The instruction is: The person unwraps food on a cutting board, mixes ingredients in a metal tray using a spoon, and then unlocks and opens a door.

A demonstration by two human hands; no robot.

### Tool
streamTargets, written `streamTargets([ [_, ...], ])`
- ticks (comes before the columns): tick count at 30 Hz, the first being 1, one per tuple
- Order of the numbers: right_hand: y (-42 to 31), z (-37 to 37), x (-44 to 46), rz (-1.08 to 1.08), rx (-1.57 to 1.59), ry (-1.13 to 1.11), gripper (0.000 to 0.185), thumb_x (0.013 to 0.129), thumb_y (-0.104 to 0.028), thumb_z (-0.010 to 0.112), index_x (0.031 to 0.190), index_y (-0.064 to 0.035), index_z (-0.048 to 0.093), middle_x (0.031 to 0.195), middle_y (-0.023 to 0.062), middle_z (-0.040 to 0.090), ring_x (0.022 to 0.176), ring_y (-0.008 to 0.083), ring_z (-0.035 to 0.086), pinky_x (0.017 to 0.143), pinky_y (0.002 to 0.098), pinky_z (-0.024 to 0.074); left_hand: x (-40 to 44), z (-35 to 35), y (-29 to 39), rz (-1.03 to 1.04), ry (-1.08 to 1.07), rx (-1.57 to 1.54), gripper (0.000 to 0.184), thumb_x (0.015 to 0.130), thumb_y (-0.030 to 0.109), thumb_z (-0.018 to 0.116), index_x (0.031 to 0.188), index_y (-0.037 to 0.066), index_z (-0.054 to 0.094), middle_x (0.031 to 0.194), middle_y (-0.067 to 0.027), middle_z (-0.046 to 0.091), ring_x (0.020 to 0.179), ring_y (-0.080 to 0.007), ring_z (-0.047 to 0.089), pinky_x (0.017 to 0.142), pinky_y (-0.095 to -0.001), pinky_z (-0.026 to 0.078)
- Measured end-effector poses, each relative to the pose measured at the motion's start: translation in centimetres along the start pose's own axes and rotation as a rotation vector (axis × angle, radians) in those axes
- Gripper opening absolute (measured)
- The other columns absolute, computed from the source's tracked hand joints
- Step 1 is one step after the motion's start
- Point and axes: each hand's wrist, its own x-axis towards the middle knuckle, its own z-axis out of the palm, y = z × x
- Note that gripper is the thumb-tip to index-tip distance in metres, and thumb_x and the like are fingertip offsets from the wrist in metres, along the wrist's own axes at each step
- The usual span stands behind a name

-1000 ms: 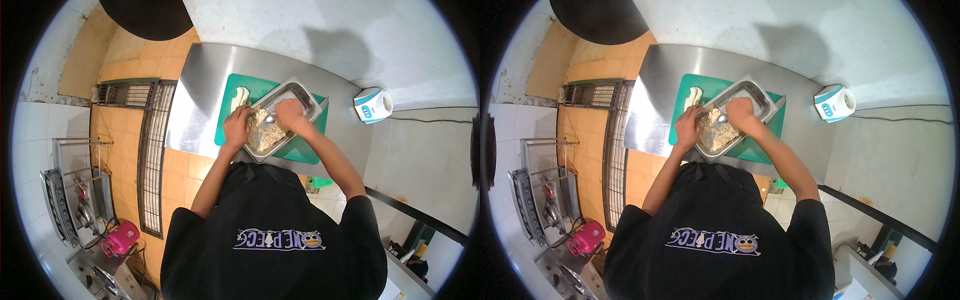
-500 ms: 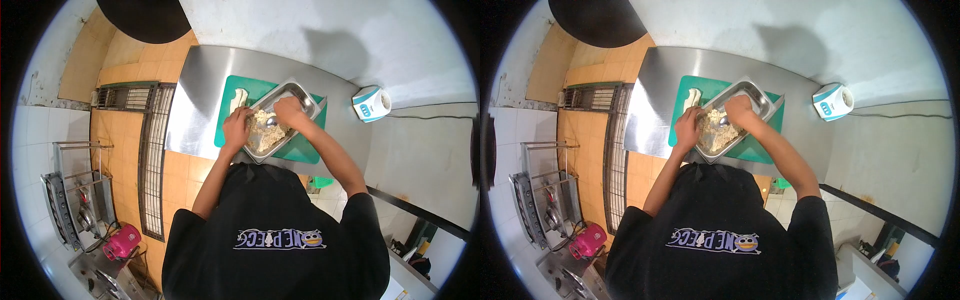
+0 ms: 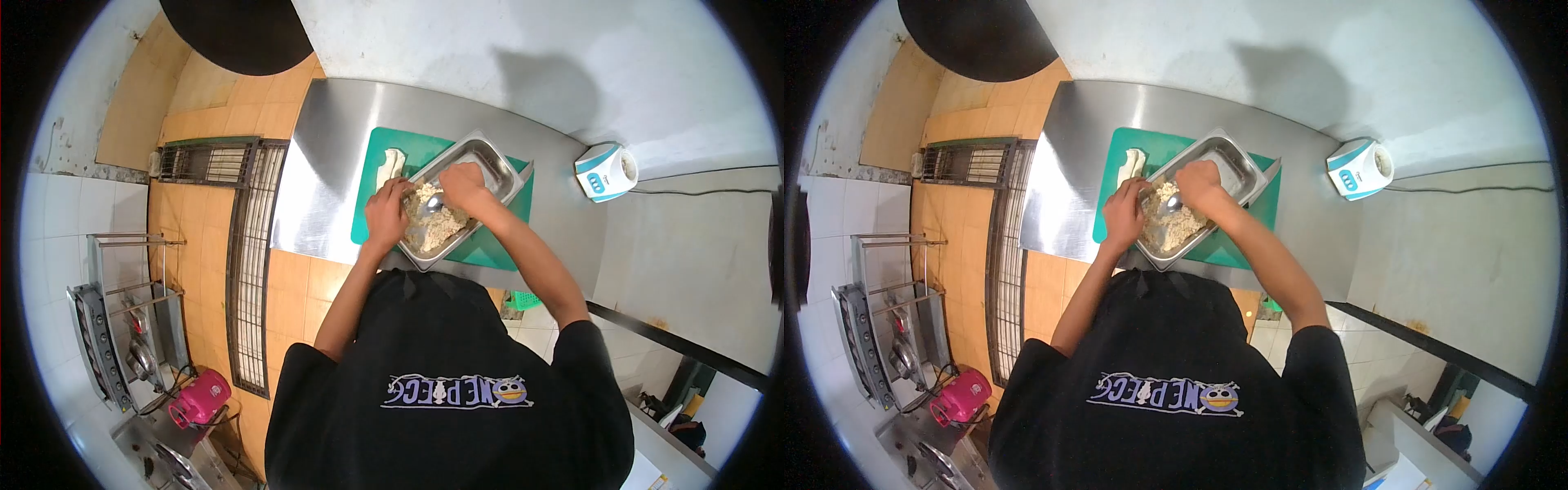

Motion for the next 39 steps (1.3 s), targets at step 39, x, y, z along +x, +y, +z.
streamTargets([
  [39,-3.1,3.9,-1.2,-0.032,0.136,0.155,0.033,0.077,-0.038,0.074,0.078,-0.0049,0.075,0.080,0.0178,0.072,0.077,0.0350,0.072,0.068,0.0452,0.0567,-0.2,-0.3,-0.1,-0.023,0.039,-0.082,0.047,0.068,-0.008,0.052,0.109,0.010,0.064,0.118,-0.0082,0.067,0.099,-0.0352,0.065,0.082,-0.0453,0.051],
])
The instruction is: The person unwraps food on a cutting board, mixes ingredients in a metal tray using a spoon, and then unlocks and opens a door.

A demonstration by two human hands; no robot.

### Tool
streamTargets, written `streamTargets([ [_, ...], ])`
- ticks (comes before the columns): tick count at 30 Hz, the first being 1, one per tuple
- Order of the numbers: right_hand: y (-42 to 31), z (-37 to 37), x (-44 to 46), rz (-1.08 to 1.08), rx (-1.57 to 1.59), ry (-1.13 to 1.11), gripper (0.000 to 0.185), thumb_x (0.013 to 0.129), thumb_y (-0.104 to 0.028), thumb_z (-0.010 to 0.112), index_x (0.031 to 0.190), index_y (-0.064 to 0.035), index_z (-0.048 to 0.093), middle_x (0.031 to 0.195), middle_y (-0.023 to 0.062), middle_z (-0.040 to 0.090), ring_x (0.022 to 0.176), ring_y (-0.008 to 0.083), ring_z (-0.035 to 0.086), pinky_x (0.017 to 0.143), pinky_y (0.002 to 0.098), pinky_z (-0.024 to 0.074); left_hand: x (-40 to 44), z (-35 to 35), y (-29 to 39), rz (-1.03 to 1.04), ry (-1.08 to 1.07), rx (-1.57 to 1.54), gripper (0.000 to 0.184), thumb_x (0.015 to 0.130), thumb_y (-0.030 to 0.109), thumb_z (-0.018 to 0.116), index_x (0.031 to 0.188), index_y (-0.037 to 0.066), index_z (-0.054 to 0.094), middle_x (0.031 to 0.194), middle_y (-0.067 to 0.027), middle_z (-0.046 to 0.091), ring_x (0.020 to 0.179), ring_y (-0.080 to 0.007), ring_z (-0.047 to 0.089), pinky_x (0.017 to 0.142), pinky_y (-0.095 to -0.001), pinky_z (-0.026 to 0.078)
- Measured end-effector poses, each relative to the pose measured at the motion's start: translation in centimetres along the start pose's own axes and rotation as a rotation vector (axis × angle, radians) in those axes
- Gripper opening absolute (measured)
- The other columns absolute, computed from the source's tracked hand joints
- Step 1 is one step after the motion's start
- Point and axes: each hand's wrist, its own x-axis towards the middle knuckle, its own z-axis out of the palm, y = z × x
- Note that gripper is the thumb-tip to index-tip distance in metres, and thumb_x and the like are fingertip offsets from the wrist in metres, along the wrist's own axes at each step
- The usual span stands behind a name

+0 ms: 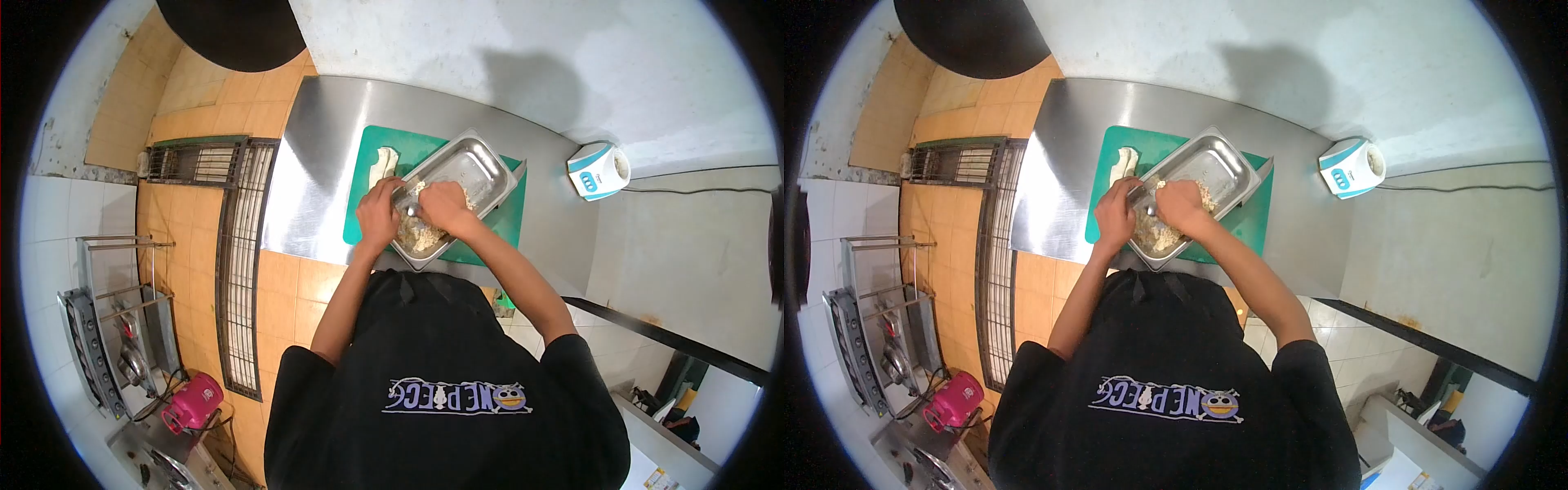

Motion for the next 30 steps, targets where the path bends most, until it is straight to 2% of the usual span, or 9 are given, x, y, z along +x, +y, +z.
streamTargets([
  [3,0.4,-0.5,-0.6,-0.101,-0.024,-0.038,0.031,0.077,-0.037,0.073,0.078,-0.0054,0.075,0.079,0.0174,0.072,0.076,0.0353,0.072,0.068,0.0455,0.0566,0.0,0.1,-0.4,-0.018,-0.012,0.011,0.047,0.068,-0.008,0.052,0.109,0.010,0.064,0.118,-0.0083,0.067,0.100,-0.0354,0.065,0.082,-0.0451,0.051],
  [6,2.5,-3.6,-1.4,0.023,-0.012,-0.119,0.033,0.077,-0.037,0.073,0.079,-0.0047,0.075,0.078,0.0171,0.072,0.076,0.0341,0.072,0.069,0.0453,0.0568,-0.1,0.0,-0.1,-0.001,0.009,0.004,0.046,0.068,-0.009,0.053,0.109,0.010,0.064,0.118,-0.0079,0.067,0.099,-0.0350,0.065,0.082,-0.0446,0.051],
  [8,4.9,-4.4,-1.2,0.161,-0.002,0.039,0.035,0.078,-0.038,0.073,0.080,-0.0038,0.076,0.081,0.0177,0.073,0.078,0.0343,0.072,0.071,0.0451,0.0572,-0.2,0.2,-0.1,-0.021,0.001,0.041,0.046,0.069,-0.010,0.052,0.109,0.011,0.064,0.117,-0.0068,0.068,0.098,-0.0343,0.065,0.081,-0.0440,0.051],
  [11,7.4,-2.7,-0.1,0.234,0.016,0.094,0.035,0.079,-0.039,0.073,0.081,-0.0038,0.076,0.081,0.0178,0.073,0.078,0.0341,0.072,0.071,0.0449,0.0574,0.0,0.3,-0.1,-0.032,-0.008,0.025,0.046,0.069,-0.009,0.052,0.108,0.012,0.065,0.116,-0.0058,0.068,0.097,-0.0338,0.066,0.081,-0.0436,0.052],
  [13,5.4,-1.0,0.4,0.224,0.001,0.146,0.033,0.078,-0.037,0.074,0.080,-0.0041,0.076,0.080,0.0174,0.073,0.076,0.0341,0.072,0.070,0.0445,0.0574,0.2,0.3,0.0,-0.023,-0.005,0.025,0.046,0.069,-0.009,0.052,0.108,0.012,0.065,0.117,-0.0055,0.068,0.097,-0.0338,0.066,0.081,-0.0437,0.052],
  [18,-0.8,0.3,-1.2,-0.108,-0.020,-0.059,0.028,0.077,-0.033,0.072,0.078,-0.0052,0.076,0.081,0.0173,0.073,0.080,0.0336,0.072,0.070,0.0456,0.0566,0.2,0.4,-0.4,-0.011,0.014,0.028,0.045,0.070,-0.009,0.053,0.108,0.012,0.065,0.117,-0.0052,0.068,0.096,-0.0335,0.066,0.080,-0.0439,0.052],
  [21,-0.3,-2.9,-2.8,-0.031,0.085,-0.023,0.020,0.079,-0.023,0.066,0.077,-0.0061,0.075,0.079,0.0183,0.072,0.079,0.0351,0.072,0.069,0.0456,0.0563,-0.1,0.3,-0.3,-0.028,0.002,0.034,0.045,0.070,-0.008,0.053,0.108,0.013,0.066,0.117,-0.0052,0.068,0.096,-0.0333,0.066,0.081,-0.0437,0.052],
  [27,2.3,-11.6,-8.3,0.056,0.184,0.126,0.019,0.088,-0.018,0.058,0.097,-0.0108,0.074,0.087,0.0146,0.072,0.080,0.0348,0.070,0.070,0.0477,0.0545,0.0,0.5,-0.3,-0.040,0.001,0.043,0.044,0.071,-0.009,0.053,0.107,0.013,0.066,0.117,-0.0046,0.068,0.096,-0.0325,0.066,0.080,-0.0434,0.052],
  [30,2.0,-10.7,-10.6,0.098,0.276,0.237,0.020,0.092,-0.018,0.056,0.105,-0.0123,0.071,0.093,0.0121,0.072,0.080,0.0326,0.070,0.067,0.0469,0.0539,0.0,0.5,-0.3,-0.024,0.020,0.030,0.043,0.071,-0.009,0.053,0.107,0.013,0.066,0.117,-0.0043,0.068,0.095,-0.0322,0.067,0.080,-0.0432,0.052],
])
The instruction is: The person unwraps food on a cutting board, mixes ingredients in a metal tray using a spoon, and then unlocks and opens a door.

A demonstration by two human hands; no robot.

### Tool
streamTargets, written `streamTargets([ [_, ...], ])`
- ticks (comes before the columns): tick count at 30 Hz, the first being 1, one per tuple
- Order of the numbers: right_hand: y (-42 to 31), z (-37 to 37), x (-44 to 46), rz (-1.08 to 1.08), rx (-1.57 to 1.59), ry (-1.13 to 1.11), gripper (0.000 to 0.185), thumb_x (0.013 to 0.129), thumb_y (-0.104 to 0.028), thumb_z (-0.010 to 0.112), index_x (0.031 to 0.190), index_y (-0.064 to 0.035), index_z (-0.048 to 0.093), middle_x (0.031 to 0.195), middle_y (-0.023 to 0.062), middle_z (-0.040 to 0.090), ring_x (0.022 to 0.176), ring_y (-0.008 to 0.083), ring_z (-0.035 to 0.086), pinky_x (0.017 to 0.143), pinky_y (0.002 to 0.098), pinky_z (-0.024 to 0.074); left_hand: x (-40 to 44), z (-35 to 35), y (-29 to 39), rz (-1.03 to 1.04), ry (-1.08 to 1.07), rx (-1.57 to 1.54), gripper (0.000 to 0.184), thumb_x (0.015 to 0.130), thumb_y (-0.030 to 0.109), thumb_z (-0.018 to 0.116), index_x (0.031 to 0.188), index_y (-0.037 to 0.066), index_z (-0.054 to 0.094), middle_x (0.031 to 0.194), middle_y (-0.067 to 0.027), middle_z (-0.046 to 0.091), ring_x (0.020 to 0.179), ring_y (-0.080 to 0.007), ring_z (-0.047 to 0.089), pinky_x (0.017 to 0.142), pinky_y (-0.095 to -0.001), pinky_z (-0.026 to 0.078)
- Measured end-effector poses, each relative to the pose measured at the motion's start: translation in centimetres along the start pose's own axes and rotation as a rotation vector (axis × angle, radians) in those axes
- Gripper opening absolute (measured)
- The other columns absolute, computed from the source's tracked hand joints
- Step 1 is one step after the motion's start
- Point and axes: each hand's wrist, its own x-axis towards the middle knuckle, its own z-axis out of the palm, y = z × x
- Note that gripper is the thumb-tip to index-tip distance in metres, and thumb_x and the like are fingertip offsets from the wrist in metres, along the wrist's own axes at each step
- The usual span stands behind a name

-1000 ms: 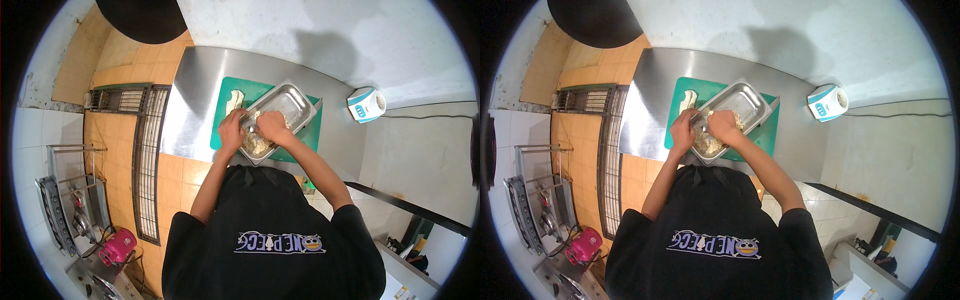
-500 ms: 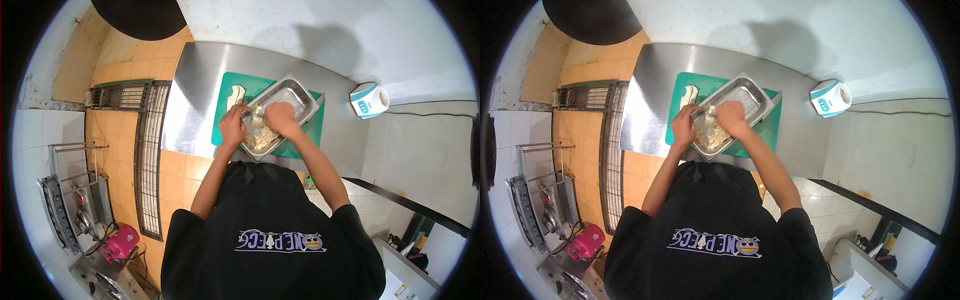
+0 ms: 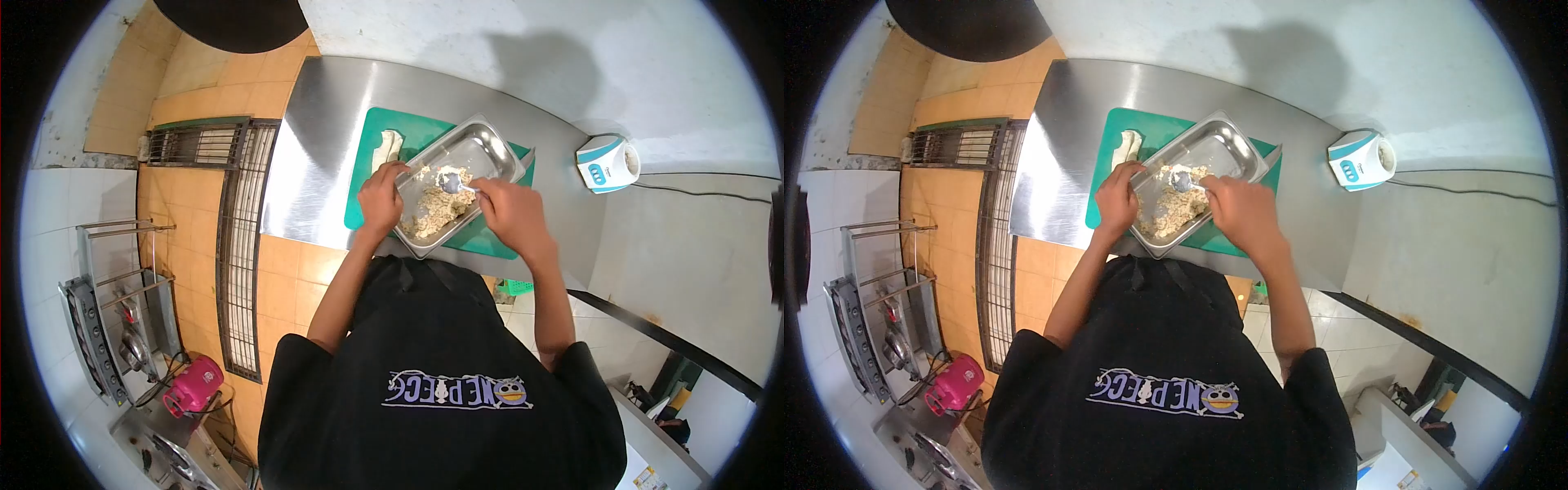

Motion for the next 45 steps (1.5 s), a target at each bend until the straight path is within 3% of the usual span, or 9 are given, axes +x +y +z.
streamTargets([
  [5,3.8,9.9,-4.4,0.064,0.038,0.156,0.020,0.096,-0.019,0.058,0.112,-0.0125,0.067,0.090,0.0114,0.071,0.078,0.0326,0.069,0.064,0.0443,0.0530,0.1,0.0,-0.1,-0.006,-0.003,-0.007,0.043,0.071,-0.009,0.053,0.106,0.012,0.066,0.116,-0.0045,0.068,0.096,-0.0321,0.067,0.081,-0.0424,0.052],
  [10,2.7,8.7,-5.0,0.321,0.271,0.181,0.024,0.097,-0.013,0.054,0.120,-0.0132,0.058,0.081,0.0161,0.069,0.073,0.0369,0.068,0.062,0.0467,0.0520,-0.3,-0.2,0.1,-0.014,-0.018,-0.001,0.044,0.071,-0.009,0.052,0.107,0.012,0.066,0.117,-0.0051,0.068,0.097,-0.0325,0.066,0.082,-0.0431,0.052],
  [14,3.2,7.4,-3.3,0.323,0.314,0.177,0.025,0.097,-0.011,0.051,0.122,-0.0145,0.054,0.077,0.0183,0.068,0.072,0.0396,0.067,0.061,0.0483,0.0518,0.0,-0.1,0.2,-0.015,-0.026,-0.007,0.044,0.071,-0.009,0.051,0.107,0.012,0.065,0.117,-0.0054,0.068,0.099,-0.0327,0.066,0.082,-0.0434,0.052],
  [22,6.3,9.0,3.5,0.159,-0.194,-0.136,0.031,0.086,-0.010,0.054,0.110,-0.0170,0.073,0.082,0.0185,0.071,0.080,0.0369,0.071,0.071,0.0488,0.0553,-0.2,0.0,0.3,-0.027,-0.031,0.006,0.043,0.072,-0.009,0.051,0.107,0.012,0.065,0.117,-0.0054,0.068,0.097,-0.0334,0.066,0.081,-0.0447,0.052],
  [25,5.0,9.6,3.7,-0.110,-0.149,-0.333,0.024,0.091,-0.019,0.056,0.106,-0.0196,0.074,0.087,0.0171,0.072,0.085,0.0358,0.070,0.073,0.0480,0.0552,0.0,-0.2,0.1,-0.026,-0.019,0.015,0.044,0.072,-0.010,0.052,0.107,0.012,0.065,0.116,-0.0055,0.068,0.097,-0.0334,0.066,0.080,-0.0448,0.052],
  [26,4.4,9.7,3.5,-0.130,-0.145,-0.447,0.027,0.087,-0.017,0.057,0.107,-0.0204,0.075,0.092,0.0167,0.073,0.090,0.0353,0.070,0.078,0.0485,0.0554,-0.1,-0.1,0.1,-0.017,-0.016,0.009,0.044,0.071,-0.010,0.053,0.107,0.012,0.065,0.116,-0.0055,0.068,0.096,-0.0332,0.066,0.080,-0.0446,0.052],
  [31,3.3,9.7,3.3,-0.238,0.015,-0.538,0.026,0.088,-0.018,0.057,0.107,-0.0214,0.075,0.096,0.0145,0.073,0.092,0.0349,0.069,0.082,0.0478,0.0545,-0.2,-0.2,0.1,-0.007,0.004,-0.013,0.043,0.071,-0.010,0.054,0.107,0.012,0.066,0.116,-0.0058,0.068,0.096,-0.0332,0.066,0.079,-0.0438,0.052],
  [40,1.7,-1.2,-0.5,-0.031,0.250,-0.303,0.026,0.090,-0.016,0.059,0.111,-0.0205,0.075,0.087,0.0134,0.072,0.080,0.0345,0.068,0.074,0.0424,0.0540,-0.2,-0.1,0.0,-0.029,0.004,-0.035,0.040,0.074,-0.008,0.054,0.107,0.011,0.066,0.114,-0.0065,0.069,0.095,-0.0337,0.067,0.079,-0.0436,0.053],
  [45,0.8,-0.2,-2.8,-0.019,0.441,0.141,0.030,0.090,-0.008,0.060,0.115,-0.0194,0.073,0.090,0.0115,0.072,0.078,0.0318,0.068,0.068,0.0413,0.0539,0.0,0.0,0.3,-0.018,-0.002,-0.042,0.039,0.075,-0.008,0.054,0.106,0.011,0.066,0.114,-0.0067,0.069,0.095,-0.0339,0.067,0.079,-0.0438,0.053],
])
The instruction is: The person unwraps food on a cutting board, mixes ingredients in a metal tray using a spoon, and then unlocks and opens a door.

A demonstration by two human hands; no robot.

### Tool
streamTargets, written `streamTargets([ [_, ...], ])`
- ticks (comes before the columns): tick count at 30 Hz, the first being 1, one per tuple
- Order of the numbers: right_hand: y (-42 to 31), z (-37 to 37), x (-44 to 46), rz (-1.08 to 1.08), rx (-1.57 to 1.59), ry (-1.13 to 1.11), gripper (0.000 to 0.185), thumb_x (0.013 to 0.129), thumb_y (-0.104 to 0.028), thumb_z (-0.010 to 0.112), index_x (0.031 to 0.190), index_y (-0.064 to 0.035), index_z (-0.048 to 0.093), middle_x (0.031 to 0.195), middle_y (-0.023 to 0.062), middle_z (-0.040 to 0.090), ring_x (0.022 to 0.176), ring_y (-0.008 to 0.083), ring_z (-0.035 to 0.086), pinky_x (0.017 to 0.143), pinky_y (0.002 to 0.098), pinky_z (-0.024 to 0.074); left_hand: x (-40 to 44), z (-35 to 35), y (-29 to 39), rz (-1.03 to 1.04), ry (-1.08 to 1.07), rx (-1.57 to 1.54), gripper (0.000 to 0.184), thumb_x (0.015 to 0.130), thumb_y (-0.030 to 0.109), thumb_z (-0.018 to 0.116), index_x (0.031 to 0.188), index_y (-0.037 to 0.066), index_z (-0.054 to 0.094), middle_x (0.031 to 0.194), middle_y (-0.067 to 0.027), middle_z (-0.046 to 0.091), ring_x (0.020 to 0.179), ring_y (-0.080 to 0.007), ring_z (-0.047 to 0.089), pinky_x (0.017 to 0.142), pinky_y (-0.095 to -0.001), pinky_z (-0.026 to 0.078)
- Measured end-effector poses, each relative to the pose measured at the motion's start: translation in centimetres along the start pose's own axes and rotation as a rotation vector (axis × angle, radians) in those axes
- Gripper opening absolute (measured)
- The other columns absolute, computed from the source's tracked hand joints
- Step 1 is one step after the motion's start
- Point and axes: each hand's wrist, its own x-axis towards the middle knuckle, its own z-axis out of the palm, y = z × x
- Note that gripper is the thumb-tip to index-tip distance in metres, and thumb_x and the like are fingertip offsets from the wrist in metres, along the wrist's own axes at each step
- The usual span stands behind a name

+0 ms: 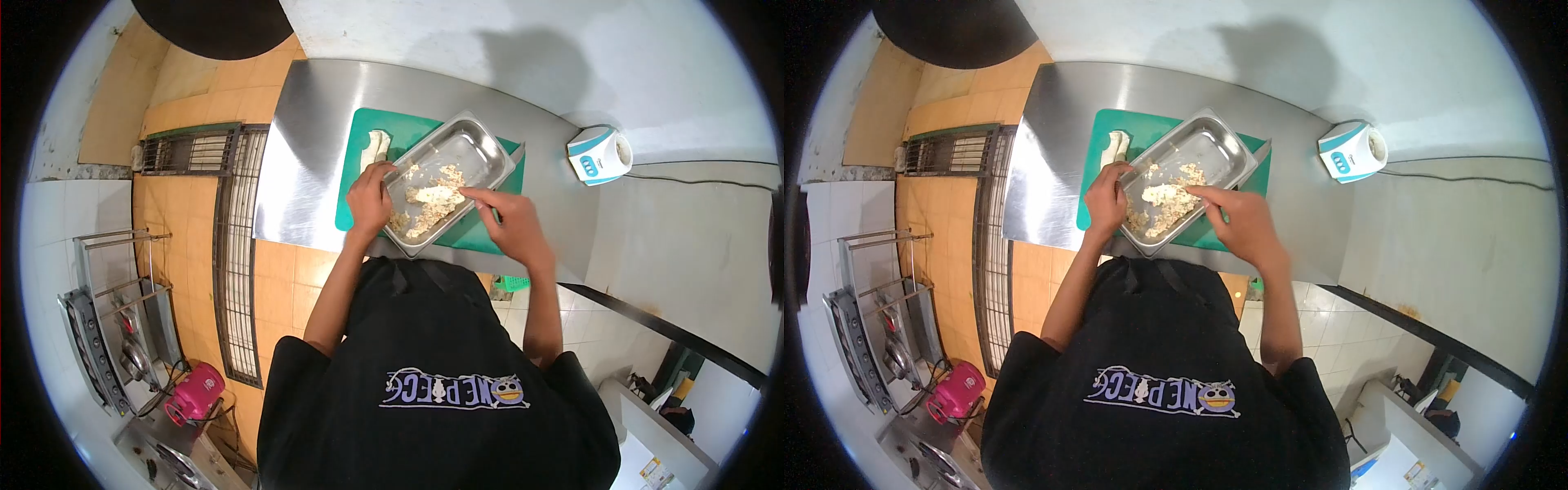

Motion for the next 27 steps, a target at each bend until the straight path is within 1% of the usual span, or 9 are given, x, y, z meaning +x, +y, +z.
streamTargets([
  [1,1.4,1.9,-0.7,0.002,0.001,0.002,0.030,0.090,-0.008,0.060,0.115,-0.0194,0.073,0.090,0.0115,0.072,0.078,0.0318,0.068,0.068,0.0413,0.0539,0.0,0.1,-0.1,0.000,0.008,0.008,0.039,0.075,-0.008,0.054,0.106,0.011,0.066,0.114,-0.0066,0.069,0.095,-0.0338,0.067,0.079,-0.0437,0.053],
  [3,5.9,7.2,-2.5,-0.083,-0.168,0.213,0.035,0.089,-0.006,0.062,0.120,-0.0191,0.071,0.094,0.0101,0.072,0.075,0.0303,0.068,0.064,0.0390,0.0542,0.0,0.1,-0.3,0.007,0.014,0.016,0.039,0.075,-0.009,0.053,0.106,0.011,0.066,0.114,-0.0066,0.069,0.096,-0.0338,0.067,0.080,-0.0436,0.053],
  [5,9.5,9.7,-4.9,-0.034,-0.220,0.183,0.037,0.088,-0.005,0.062,0.121,-0.0189,0.070,0.095,0.0098,0.072,0.073,0.0301,0.068,0.062,0.0383,0.0540,0.0,0.0,-0.3,-0.045,-0.026,0.013,0.039,0.075,-0.009,0.053,0.106,0.011,0.066,0.114,-0.0067,0.069,0.096,-0.0336,0.067,0.080,-0.0432,0.053],
  [6,9.4,9.7,-4.8,0.008,-0.272,0.145,0.039,0.088,-0.004,0.062,0.123,-0.0187,0.069,0.096,0.0095,0.072,0.072,0.0298,0.068,0.060,0.0375,0.0538,0.3,0.0,-0.3,-0.049,-0.015,0.019,0.039,0.075,-0.009,0.053,0.106,0.011,0.066,0.114,-0.0067,0.069,0.096,-0.0336,0.067,0.080,-0.0432,0.053],
  [14,7.6,6.3,-3.5,0.027,-0.116,0.389,0.035,0.089,-0.004,0.063,0.119,-0.0192,0.071,0.090,0.0084,0.072,0.065,0.0271,0.066,0.058,0.0356,0.0517,0.1,-0.1,0.0,0.005,-0.013,0.028,0.040,0.074,-0.008,0.053,0.106,0.011,0.066,0.113,-0.0067,0.069,0.096,-0.0330,0.067,0.079,-0.0427,0.053],
  [17,8.2,4.0,-1.9,0.083,-0.308,0.259,0.031,0.090,-0.010,0.062,0.118,-0.0209,0.072,0.086,0.0083,0.071,0.067,0.0271,0.067,0.058,0.0382,0.0511,0.0,0.2,-0.1,-0.009,0.002,0.038,0.035,0.077,-0.006,0.056,0.106,0.011,0.066,0.112,-0.0068,0.070,0.096,-0.0330,0.067,0.079,-0.0425,0.053],
  [19,8.8,2.4,-0.4,0.233,-0.606,0.036,0.028,0.092,-0.017,0.059,0.116,-0.0223,0.072,0.080,0.0087,0.070,0.067,0.0280,0.068,0.057,0.0415,0.0512,0.1,0.2,0.2,-0.005,0.007,0.028,0.031,0.080,-0.004,0.058,0.106,0.011,0.067,0.112,-0.0067,0.070,0.095,-0.0328,0.068,0.078,-0.0425,0.053],
  [26,12.2,2.9,3.9,0.082,-0.806,0.018,0.028,0.085,-0.015,0.058,0.106,-0.0211,0.077,0.072,0.0120,0.069,0.065,0.0309,0.069,0.059,0.0452,0.0535,0.0,0.2,0.0,0.003,0.017,0.051,0.025,0.083,0.001,0.064,0.105,0.012,0.066,0.111,-0.0060,0.070,0.091,-0.0324,0.068,0.075,-0.0420,0.053],
  [27,12.1,3.1,4.0,0.064,-0.796,-0.060,0.028,0.084,-0.014,0.058,0.103,-0.0202,0.077,0.073,0.0125,0.069,0.066,0.0312,0.069,0.060,0.0453,0.0541,0.0,0.2,0.0,-0.002,0.027,0.051,0.025,0.083,0.001,0.064,0.105,0.012,0.066,0.111,-0.0060,0.070,0.091,-0.0324,0.068,0.075,-0.0420,0.053],
])
